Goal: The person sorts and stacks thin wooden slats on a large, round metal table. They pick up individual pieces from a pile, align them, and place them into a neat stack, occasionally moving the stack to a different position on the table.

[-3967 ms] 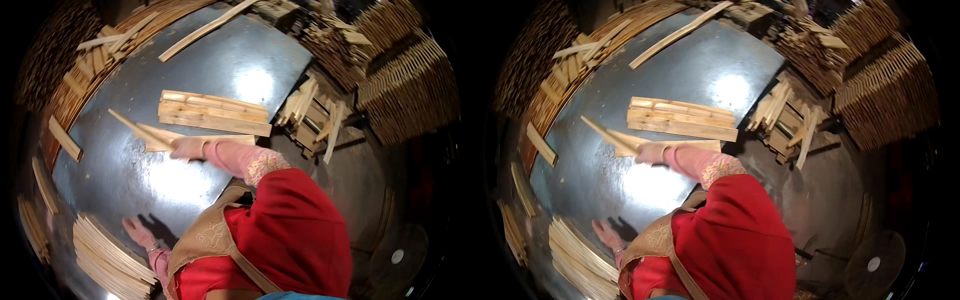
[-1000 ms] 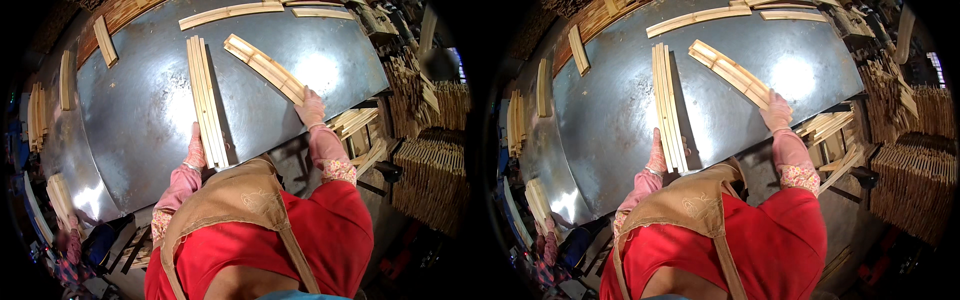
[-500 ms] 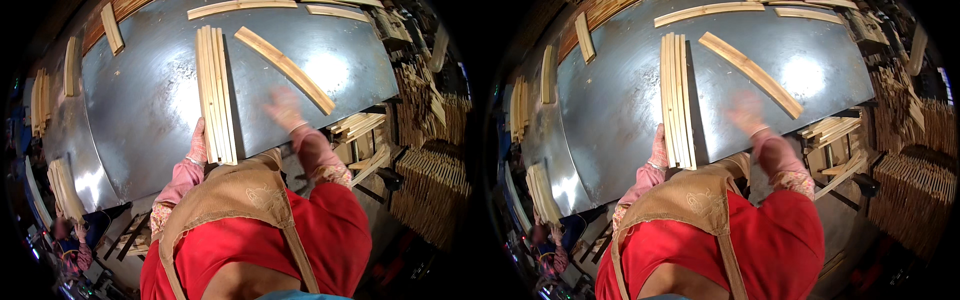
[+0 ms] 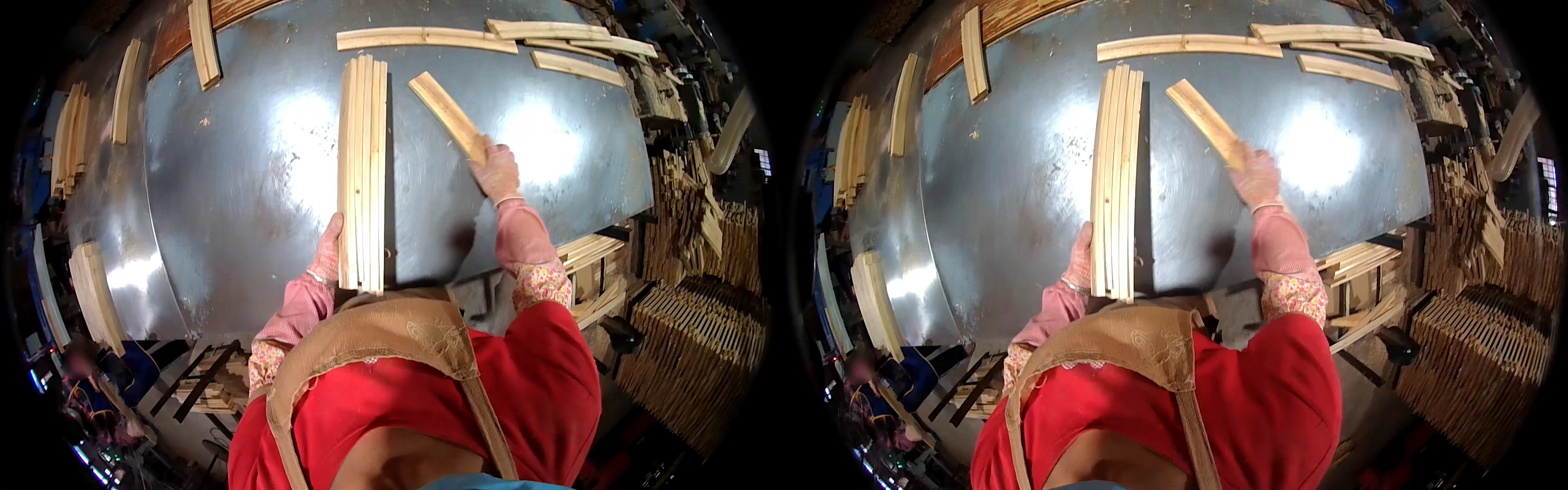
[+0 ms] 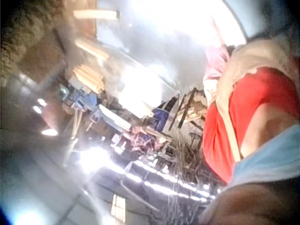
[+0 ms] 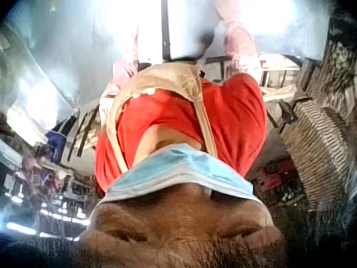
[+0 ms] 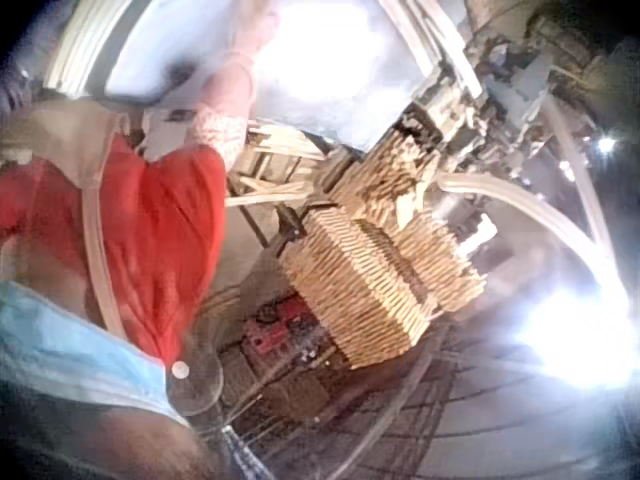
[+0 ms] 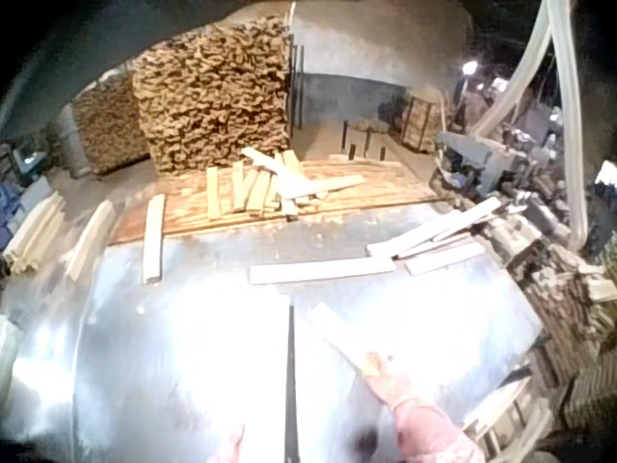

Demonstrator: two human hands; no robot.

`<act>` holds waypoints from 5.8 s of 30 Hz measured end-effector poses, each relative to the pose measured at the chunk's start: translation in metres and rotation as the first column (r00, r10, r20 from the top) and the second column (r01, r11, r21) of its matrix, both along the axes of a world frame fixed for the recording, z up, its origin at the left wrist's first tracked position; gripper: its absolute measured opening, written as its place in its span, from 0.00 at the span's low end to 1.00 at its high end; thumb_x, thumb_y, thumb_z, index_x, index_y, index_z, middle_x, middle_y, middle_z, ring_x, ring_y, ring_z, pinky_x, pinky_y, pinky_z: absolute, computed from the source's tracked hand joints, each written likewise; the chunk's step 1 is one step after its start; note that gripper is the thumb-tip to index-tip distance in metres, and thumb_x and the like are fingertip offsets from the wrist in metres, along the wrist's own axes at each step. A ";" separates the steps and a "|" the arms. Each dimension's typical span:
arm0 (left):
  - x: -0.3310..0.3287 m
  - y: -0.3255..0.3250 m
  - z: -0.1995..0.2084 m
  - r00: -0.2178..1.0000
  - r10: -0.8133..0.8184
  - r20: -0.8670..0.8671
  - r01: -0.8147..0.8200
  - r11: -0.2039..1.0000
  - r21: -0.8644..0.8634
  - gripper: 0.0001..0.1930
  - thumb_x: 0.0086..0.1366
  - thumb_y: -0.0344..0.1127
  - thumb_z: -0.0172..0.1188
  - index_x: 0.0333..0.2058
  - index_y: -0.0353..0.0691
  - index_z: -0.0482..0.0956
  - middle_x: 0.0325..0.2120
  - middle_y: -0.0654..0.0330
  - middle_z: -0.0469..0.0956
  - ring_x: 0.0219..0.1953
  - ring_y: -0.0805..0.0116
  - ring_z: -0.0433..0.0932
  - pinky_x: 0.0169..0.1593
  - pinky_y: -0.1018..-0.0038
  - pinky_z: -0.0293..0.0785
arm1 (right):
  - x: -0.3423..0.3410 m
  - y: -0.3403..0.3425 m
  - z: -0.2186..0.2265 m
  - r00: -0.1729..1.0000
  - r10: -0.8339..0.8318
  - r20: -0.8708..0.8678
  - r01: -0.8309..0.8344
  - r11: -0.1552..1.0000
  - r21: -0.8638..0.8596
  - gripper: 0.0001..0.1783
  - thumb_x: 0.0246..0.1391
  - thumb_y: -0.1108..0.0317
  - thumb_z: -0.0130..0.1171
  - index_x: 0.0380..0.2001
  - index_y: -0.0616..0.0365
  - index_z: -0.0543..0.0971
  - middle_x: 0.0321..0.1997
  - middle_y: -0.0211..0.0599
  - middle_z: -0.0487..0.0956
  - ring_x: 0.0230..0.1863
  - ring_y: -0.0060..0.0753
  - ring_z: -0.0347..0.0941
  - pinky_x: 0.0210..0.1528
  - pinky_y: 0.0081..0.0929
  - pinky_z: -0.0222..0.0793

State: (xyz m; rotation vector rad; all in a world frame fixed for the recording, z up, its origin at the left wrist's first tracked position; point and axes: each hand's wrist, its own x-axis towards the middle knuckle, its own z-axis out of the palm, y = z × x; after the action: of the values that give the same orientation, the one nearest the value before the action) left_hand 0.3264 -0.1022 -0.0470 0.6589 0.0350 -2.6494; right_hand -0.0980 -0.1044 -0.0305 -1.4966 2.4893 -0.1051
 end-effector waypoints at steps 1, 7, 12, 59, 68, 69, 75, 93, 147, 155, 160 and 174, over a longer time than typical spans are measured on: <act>-0.011 -0.003 0.001 0.999 0.041 -0.010 -0.042 0.999 -0.028 0.46 0.65 0.72 0.66 0.64 0.34 0.76 0.53 0.42 0.84 0.52 0.43 0.86 0.60 0.41 0.82 | 0.009 -0.014 -0.003 0.989 0.037 0.144 -0.037 0.999 -0.005 0.38 0.57 0.45 0.69 0.70 0.38 0.73 0.50 0.54 0.79 0.55 0.62 0.78 0.56 0.55 0.78; -0.043 -0.017 -0.027 0.948 0.178 0.263 -0.191 0.981 0.027 0.46 0.60 0.61 0.78 0.67 0.34 0.74 0.57 0.47 0.84 0.57 0.49 0.84 0.65 0.51 0.80 | 0.122 -0.113 -0.047 0.579 -0.068 0.813 0.005 0.997 0.080 0.44 0.71 0.34 0.53 0.74 0.59 0.70 0.76 0.58 0.70 0.77 0.56 0.66 0.76 0.40 0.61; -0.028 -0.036 -0.022 0.942 0.265 0.207 -0.279 0.959 0.042 0.48 0.61 0.61 0.77 0.70 0.35 0.71 0.59 0.47 0.82 0.59 0.51 0.83 0.65 0.52 0.80 | 0.035 -0.258 -0.021 0.917 0.399 0.018 -0.368 0.862 -0.349 0.38 0.61 0.46 0.63 0.68 0.56 0.73 0.64 0.57 0.79 0.68 0.62 0.71 0.69 0.51 0.70; 0.061 -0.011 0.062 -0.568 0.440 0.695 0.739 0.646 0.195 0.66 0.46 0.55 0.82 0.77 0.39 0.51 0.61 0.39 0.72 0.61 0.37 0.73 0.66 0.49 0.71 | 0.006 -0.260 -0.026 0.942 0.110 0.317 -0.052 0.981 -0.186 0.52 0.59 0.32 0.64 0.75 0.54 0.67 0.70 0.56 0.75 0.72 0.60 0.69 0.71 0.53 0.66; 0.066 -0.007 0.066 -0.458 0.595 0.660 0.803 0.596 0.020 0.59 0.51 0.58 0.79 0.73 0.35 0.57 0.54 0.39 0.77 0.57 0.36 0.76 0.61 0.47 0.73 | 0.177 -0.252 -0.040 0.964 0.165 0.209 -0.099 0.950 -0.295 0.50 0.50 0.43 0.72 0.72 0.54 0.70 0.73 0.54 0.70 0.75 0.61 0.64 0.75 0.52 0.62; 0.070 -0.011 0.066 -0.428 0.577 0.695 0.794 0.608 -0.016 0.56 0.53 0.58 0.77 0.73 0.35 0.59 0.54 0.39 0.77 0.57 0.37 0.76 0.62 0.48 0.73 | 0.179 -0.255 -0.039 0.967 0.137 0.215 -0.073 0.957 -0.282 0.49 0.50 0.44 0.72 0.72 0.54 0.70 0.73 0.53 0.70 0.74 0.61 0.65 0.74 0.52 0.64; 0.124 -0.017 0.048 0.063 0.551 0.832 0.532 0.687 -0.495 0.35 0.69 0.54 0.60 0.65 0.33 0.74 0.51 0.39 0.83 0.55 0.44 0.81 0.62 0.57 0.74 | 0.224 -0.218 -0.026 0.859 0.144 0.491 0.005 0.957 -0.288 0.38 0.56 0.45 0.65 0.63 0.60 0.78 0.64 0.59 0.80 0.65 0.65 0.76 0.66 0.53 0.72; 0.046 -0.008 0.069 -0.165 0.862 0.480 0.721 0.438 -0.537 0.37 0.66 0.43 0.67 0.68 0.26 0.70 0.66 0.33 0.71 0.70 0.35 0.67 0.74 0.49 0.62 | 0.253 -0.022 -0.012 0.446 0.373 0.813 -0.512 0.852 -0.110 0.33 0.71 0.46 0.55 0.68 0.58 0.76 0.60 0.57 0.83 0.63 0.59 0.78 0.66 0.43 0.72; -0.268 0.026 0.079 0.684 0.004 0.729 0.650 0.452 -0.612 0.47 0.71 0.58 0.64 0.74 0.27 0.60 0.68 0.34 0.71 0.72 0.42 0.70 0.72 0.59 0.68 | -0.049 -0.036 0.094 0.770 -0.164 0.617 0.216 0.976 -0.011 0.40 0.58 0.50 0.69 0.68 0.64 0.76 0.64 0.53 0.82 0.67 0.51 0.78 0.71 0.38 0.69; -0.210 0.021 -0.002 0.942 0.051 0.331 0.023 0.976 -0.217 0.20 0.70 0.55 0.67 0.48 0.47 0.78 0.36 0.64 0.77 0.33 0.70 0.74 0.41 0.68 0.76 | 0.021 0.018 0.043 0.979 0.197 0.056 -0.190 0.975 -0.117 0.56 0.53 0.43 0.73 0.78 0.55 0.62 0.76 0.59 0.68 0.77 0.63 0.61 0.77 0.49 0.61; -0.129 0.019 0.010 0.798 0.111 0.593 0.183 0.892 -0.414 0.33 0.70 0.55 0.68 0.64 0.39 0.74 0.44 0.62 0.81 0.42 0.69 0.79 0.51 0.67 0.79 | 0.044 0.042 0.043 0.997 0.008 0.081 -0.011 0.999 0.041 0.53 0.51 0.45 0.74 0.77 0.49 0.65 0.74 0.53 0.72 0.72 0.62 0.68 0.72 0.53 0.67; -0.035 0.018 0.098 0.418 0.313 0.853 0.569 0.642 -0.514 0.33 0.60 0.42 0.69 0.60 0.29 0.73 0.41 0.48 0.83 0.43 0.56 0.83 0.53 0.64 0.79 | 0.053 0.057 0.006 0.957 0.233 -0.174 -0.260 0.953 -0.155 0.45 0.53 0.46 0.71 0.71 0.52 0.71 0.73 0.52 0.72 0.71 0.60 0.68 0.72 0.53 0.66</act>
State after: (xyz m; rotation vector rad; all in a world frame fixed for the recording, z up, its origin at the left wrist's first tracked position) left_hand 0.2914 -0.0839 0.0506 1.6905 -1.4579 -1.6862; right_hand -0.0452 -0.0475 -0.0247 -1.9468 2.4358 -0.1763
